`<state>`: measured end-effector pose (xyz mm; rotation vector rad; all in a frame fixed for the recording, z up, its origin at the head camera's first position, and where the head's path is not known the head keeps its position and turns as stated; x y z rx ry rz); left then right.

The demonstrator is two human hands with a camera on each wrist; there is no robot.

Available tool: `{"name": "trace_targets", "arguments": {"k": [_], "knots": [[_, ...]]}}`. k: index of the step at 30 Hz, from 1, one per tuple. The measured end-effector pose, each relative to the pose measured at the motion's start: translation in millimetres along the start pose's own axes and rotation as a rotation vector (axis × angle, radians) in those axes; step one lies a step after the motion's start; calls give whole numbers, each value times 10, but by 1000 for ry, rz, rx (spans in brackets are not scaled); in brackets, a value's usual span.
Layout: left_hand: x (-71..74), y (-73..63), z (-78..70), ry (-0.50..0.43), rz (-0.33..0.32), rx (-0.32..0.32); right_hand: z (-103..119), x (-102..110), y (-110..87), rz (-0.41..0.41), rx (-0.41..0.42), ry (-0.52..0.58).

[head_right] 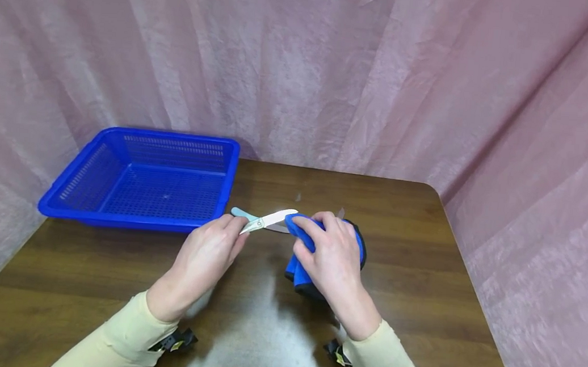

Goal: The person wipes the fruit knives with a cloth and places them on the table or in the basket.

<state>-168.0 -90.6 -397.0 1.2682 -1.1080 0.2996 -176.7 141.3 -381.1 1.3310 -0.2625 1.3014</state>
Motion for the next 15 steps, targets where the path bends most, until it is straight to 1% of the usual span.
{"name": "trace_targets", "arguments": {"k": [6, 15], "knots": [[20, 3, 1, -10, -1, -3, 85, -39, 62, 1, 21, 8], [50, 10, -10, 0, -6, -17, 187, -89, 145, -29, 60, -39]]}}
Point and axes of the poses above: each hand's wrist, its own y-axis towards the middle knuckle, its own x-axis out of the back of the hand, z = x × y, the point moved 4 cm from there along y, towards the middle knuckle, and after that the axes turned 1 degree about y, right-handed, at the moved point
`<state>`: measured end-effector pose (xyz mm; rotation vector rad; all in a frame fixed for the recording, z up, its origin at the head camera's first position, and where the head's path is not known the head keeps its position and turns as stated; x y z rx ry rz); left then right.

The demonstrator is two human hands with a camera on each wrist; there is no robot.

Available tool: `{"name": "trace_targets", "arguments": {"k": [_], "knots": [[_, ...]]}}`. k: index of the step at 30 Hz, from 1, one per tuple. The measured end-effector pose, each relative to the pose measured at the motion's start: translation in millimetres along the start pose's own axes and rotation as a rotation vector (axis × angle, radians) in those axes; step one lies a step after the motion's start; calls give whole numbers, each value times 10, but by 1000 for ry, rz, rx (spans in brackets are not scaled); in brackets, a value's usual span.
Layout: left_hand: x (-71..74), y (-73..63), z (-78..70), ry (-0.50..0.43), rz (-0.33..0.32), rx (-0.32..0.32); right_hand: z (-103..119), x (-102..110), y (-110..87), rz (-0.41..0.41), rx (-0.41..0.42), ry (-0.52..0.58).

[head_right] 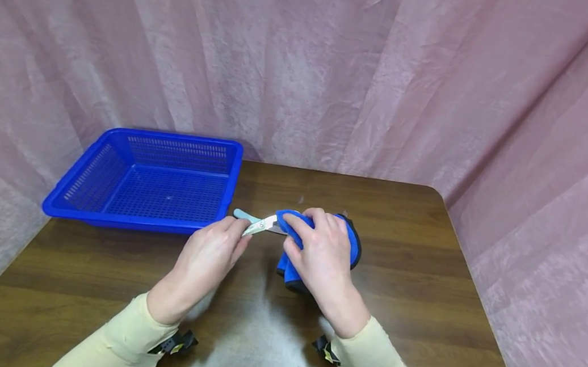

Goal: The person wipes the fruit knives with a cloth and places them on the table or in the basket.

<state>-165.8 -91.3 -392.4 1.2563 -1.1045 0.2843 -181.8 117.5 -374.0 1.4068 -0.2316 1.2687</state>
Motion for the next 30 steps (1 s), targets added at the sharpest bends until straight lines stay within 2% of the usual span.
{"name": "trace_targets", "arguments": {"k": [12, 30], "knots": [[25, 15, -1, -1, 1, -1, 87, -76, 46, 25, 7, 22], [39, 14, -6, -8, 7, -6, 79, -107, 48, 38, 25, 9]]}}
Point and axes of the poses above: each hand's wrist, its own y-axis towards the middle knuckle, its own x-axis out of the back of the hand, z = x × y, the point moved 4 cm from there along y, towards the middle knuckle, and after that the axes turned 1 degree about y, right-handed, at the moved point
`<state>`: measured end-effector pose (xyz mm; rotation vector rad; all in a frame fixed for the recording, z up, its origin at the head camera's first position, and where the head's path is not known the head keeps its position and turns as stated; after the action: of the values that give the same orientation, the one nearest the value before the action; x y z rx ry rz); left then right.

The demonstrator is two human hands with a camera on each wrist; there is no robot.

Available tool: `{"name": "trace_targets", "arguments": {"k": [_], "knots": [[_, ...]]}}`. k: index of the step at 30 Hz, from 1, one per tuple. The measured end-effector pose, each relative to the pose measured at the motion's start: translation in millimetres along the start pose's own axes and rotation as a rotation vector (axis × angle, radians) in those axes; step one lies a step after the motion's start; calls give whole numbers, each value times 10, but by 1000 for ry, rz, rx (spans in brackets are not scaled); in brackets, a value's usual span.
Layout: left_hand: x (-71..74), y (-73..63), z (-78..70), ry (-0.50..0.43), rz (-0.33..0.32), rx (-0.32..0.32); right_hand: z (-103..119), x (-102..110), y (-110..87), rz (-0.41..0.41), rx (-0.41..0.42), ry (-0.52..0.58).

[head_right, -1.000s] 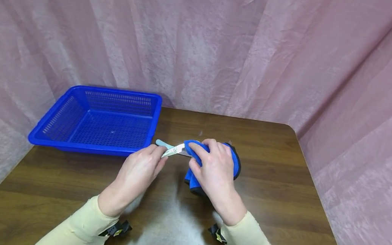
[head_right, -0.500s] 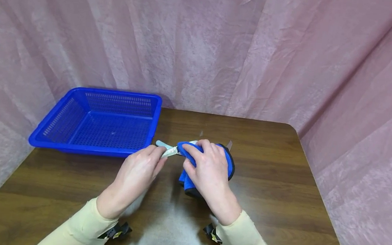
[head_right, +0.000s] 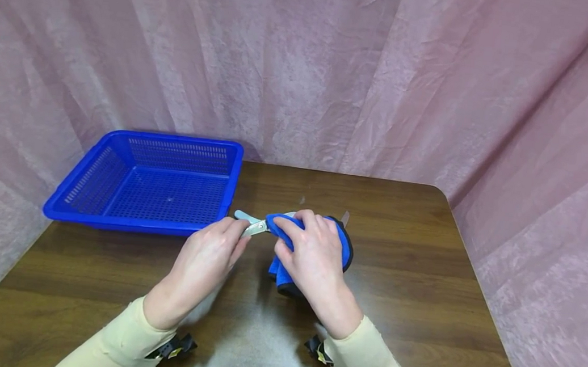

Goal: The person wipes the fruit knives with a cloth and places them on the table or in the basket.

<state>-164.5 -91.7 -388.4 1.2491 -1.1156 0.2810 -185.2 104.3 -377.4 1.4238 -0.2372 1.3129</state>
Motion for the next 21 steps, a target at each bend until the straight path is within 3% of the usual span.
{"name": "trace_targets", "arguments": {"k": [21], "knots": [[36, 1, -1, -1, -35, -8, -143, 56, 14, 20, -61, -26]]}}
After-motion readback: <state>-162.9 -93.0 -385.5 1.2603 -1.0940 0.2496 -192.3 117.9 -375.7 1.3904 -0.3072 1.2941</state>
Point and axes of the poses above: each hand's wrist, its own y-axis towards the middle knuckle, its own x-axis out of the back of the hand, z = x × y, the point moved 4 cm from there along y, towards the middle knuckle, and after that the axes turned 1 degree about y, right-handed, at the moved point
